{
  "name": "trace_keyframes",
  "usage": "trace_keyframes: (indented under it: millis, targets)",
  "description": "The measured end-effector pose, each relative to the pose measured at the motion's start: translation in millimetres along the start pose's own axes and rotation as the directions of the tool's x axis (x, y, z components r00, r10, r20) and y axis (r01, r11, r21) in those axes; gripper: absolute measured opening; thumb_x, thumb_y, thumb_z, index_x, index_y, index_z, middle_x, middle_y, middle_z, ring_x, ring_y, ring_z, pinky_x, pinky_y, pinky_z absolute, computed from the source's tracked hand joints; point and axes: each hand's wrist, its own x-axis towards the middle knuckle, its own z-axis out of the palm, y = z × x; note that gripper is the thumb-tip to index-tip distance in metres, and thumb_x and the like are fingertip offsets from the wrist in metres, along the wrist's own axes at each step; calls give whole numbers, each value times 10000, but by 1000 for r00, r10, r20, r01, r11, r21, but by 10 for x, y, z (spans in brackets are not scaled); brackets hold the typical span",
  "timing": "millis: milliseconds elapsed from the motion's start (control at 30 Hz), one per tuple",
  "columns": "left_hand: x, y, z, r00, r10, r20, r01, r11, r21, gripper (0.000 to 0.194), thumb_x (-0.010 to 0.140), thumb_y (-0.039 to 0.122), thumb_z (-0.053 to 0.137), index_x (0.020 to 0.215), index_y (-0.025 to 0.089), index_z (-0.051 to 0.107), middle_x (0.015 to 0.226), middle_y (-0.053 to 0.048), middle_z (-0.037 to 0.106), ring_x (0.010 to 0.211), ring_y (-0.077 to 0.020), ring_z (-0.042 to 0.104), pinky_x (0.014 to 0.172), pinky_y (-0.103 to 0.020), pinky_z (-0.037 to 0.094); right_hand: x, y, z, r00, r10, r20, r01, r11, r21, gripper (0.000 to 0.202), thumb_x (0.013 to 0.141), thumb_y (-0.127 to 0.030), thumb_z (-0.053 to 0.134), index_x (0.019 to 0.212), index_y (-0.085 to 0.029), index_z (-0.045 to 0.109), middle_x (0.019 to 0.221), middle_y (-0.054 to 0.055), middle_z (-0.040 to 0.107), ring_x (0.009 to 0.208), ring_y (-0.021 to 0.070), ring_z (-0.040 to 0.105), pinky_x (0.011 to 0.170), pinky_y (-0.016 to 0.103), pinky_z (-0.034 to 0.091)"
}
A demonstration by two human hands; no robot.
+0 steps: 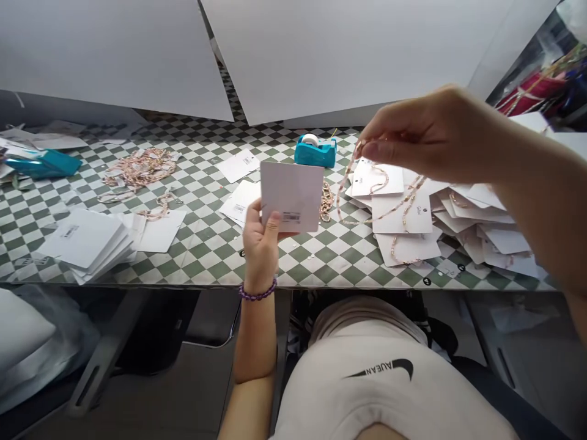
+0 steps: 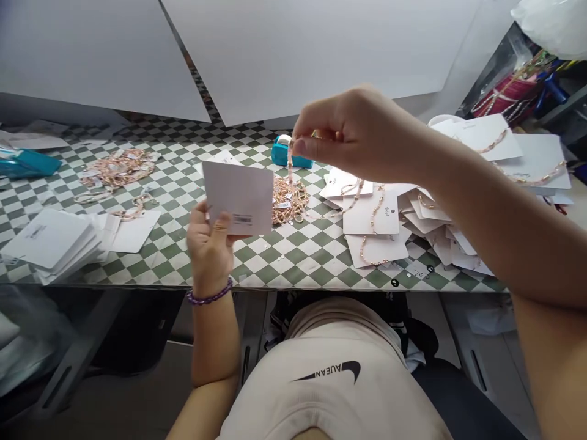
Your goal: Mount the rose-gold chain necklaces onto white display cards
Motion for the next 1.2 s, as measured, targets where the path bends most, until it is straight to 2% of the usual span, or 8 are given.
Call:
trace_keyframes:
  millis: [167,433,567,667,800,900,1033,1200]
  targets:
    - [-99,-121,378,990,-139,-9,131,948,-292,242,905,460,558,1027,272,468,1206,-71,637,1127,-226,661,829,-372,627,-48,29,93,970,-26,241,38,998,-49,370,933,-525,510,895,-222,719,530,-44,477,458,57,359,503,255,272]
    - [-222,-187,476,993,13,-121,-23,997,-79,241,945,302,429,738,231,326,1241,-52,608,1242,-182,569,963,-372,566,-116,1,239,879,44,475,-83,995,61,388,939,-503,480,742,-206,632,580,-19,523,470,77,400,486,278,275]
    - [-234,-136,491,991,-124,48,132,964,-232,130,918,325,338,878,247,434,1253,-87,629,1230,-232,594,801,-367,609,-183,80,274,859,19,511,-72,994,83,380,943,-503,473,773,-207,639,596,-29,542,477,65,422,482,262,265]
    - [-260,-67,474,957,-183,225,256,895,-365,421,925,463,227,1179,252,488,1348,-123,588,1243,-271,594,808,-417,612,-199,98,324,853,25,521,-90,991,99,359,941,-496,472,806,-215,650,608,-31,549,486,68,421,498,262,262]
    - [-278,2,411,893,-169,418,358,831,-427,720,890,660,76,1452,268,299,1455,-137,500,1276,-297,570,808,-449,623,-188,62,330,846,34,532,-100,990,95,372,936,-513,468,795,-220,651,588,-28,534,476,75,396,514,271,268]
    - [-266,-17,392,881,-223,418,393,836,-383,710,891,665,241,1490,283,227,1494,-134,451,1238,-295,597,708,-383,644,-185,33,277,845,37,533,-97,992,85,382,932,-525,469,804,-222,664,589,-18,545,479,86,412,513,278,282]
    - [-267,-150,458,944,-244,224,305,904,-301,779,842,356,587,1508,295,189,1500,-126,444,1213,-249,616,805,-327,631,-209,23,174,840,9,542,-72,993,96,373,938,-523,467,829,-239,682,570,-20,544,459,89,416,482,283,285]
    - [-309,-195,525,974,-100,204,138,974,-179,910,872,268,545,1549,276,-63,1447,-145,499,1237,-204,598,958,-319,564,-270,105,153,893,50,447,-91,993,71,348,936,-521,501,944,-235,701,520,-46,489,419,66,373,457,274,273]
